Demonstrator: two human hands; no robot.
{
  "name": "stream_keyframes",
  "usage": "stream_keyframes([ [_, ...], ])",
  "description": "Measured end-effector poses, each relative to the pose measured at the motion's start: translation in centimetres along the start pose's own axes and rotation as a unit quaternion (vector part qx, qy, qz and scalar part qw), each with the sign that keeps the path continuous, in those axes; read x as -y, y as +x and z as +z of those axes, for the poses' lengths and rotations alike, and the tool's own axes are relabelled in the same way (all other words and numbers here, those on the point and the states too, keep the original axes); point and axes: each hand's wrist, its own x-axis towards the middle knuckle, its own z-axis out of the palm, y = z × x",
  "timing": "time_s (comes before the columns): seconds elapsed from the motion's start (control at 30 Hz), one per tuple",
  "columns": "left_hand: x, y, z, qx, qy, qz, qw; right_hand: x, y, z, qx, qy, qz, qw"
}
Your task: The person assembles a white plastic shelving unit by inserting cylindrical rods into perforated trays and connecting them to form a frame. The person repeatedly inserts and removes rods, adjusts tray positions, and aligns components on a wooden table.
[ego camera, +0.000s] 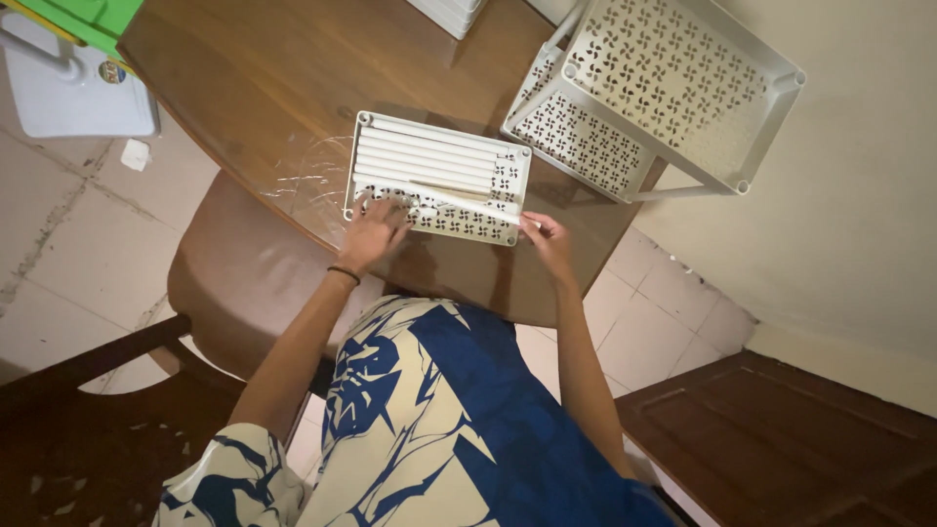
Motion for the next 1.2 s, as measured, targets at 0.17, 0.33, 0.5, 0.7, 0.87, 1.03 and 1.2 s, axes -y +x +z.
stream_keyframes([
  [0.17,-0.1,-0.3,-1.3,-0.051,-0.035,-0.06,0.996,0.4,0.1,0.7,0.009,-0.03,-0.033,0.999],
  [0.33,0.4,0.1,-2.3,-0.071,0.001,-0.137,0.988,-1.3,1.4,0.5,0.009,-0.038,-0.083,0.996],
  [0.5,2.3,-0.7,-3.8,-0.12,-0.057,-0.235,0.963,-1.9,2.7,-0.6,0.042,-0.039,-0.04,0.998],
  [0.7,2.4,-1.6,-5.7,-0.078,-0.251,-0.307,0.915,-1.7,2.9,3.1,0.045,-0.065,-0.026,0.997],
  [0.87,1.8,-1.4,-6.2,-0.077,-0.168,-0.257,0.949,-1.1,3.3,6.2,0.025,-0.233,-0.084,0.969],
  [1.03,2.2,-1.7,-5.3,-0.061,-0.121,-0.23,0.964,-0.8,3.2,7.8,-0.028,-0.323,-0.13,0.937],
  [1.2,1.8,-1.8,-3.7,-0.04,-0.078,-0.192,0.977,-1.3,3.5,9.3,-0.058,-0.358,-0.204,0.91],
])
